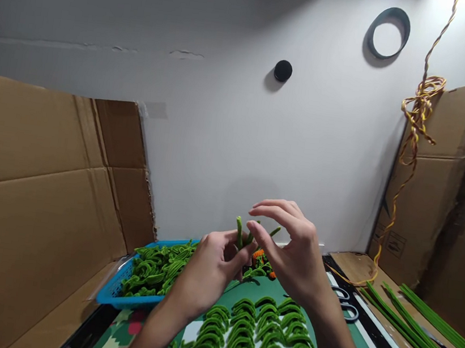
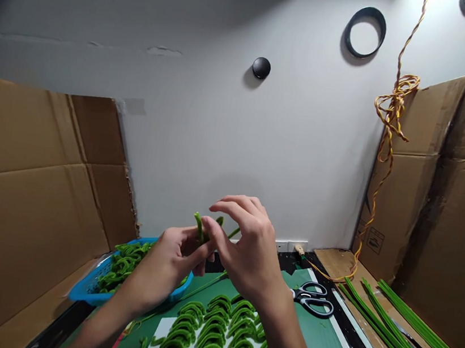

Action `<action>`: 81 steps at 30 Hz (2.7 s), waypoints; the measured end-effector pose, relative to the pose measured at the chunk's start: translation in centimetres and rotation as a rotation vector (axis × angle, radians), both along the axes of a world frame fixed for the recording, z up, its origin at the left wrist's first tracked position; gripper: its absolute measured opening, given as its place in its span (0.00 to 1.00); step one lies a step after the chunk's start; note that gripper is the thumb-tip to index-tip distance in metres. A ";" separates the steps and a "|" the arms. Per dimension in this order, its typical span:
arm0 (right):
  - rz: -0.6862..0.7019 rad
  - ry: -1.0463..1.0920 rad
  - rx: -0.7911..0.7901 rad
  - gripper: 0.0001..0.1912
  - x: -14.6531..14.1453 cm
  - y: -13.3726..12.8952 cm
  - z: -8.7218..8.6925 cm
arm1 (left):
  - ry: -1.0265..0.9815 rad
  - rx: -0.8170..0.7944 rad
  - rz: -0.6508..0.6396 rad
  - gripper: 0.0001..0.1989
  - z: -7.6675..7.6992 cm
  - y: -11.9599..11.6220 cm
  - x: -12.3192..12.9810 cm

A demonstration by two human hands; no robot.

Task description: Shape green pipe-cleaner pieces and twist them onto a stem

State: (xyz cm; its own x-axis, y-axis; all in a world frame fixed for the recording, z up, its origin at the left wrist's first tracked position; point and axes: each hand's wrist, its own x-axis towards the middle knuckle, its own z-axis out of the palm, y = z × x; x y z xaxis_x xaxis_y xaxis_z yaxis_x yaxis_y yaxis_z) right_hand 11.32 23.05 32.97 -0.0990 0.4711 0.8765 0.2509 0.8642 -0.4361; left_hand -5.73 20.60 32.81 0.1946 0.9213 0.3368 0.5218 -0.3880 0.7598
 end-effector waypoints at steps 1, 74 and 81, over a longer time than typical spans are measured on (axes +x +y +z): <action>0.010 -0.013 -0.003 0.05 -0.1 0.0 0.0 | 0.047 0.026 0.028 0.17 -0.1 0.0 0.0; 0.373 0.043 -0.282 0.29 -1.8 1.0 -1.3 | -0.265 0.210 0.209 0.25 -1.1 0.5 -0.1; 0.355 0.039 -0.229 0.24 -1.8 1.0 -1.3 | -0.206 0.180 0.195 0.25 -1.0 0.5 -0.7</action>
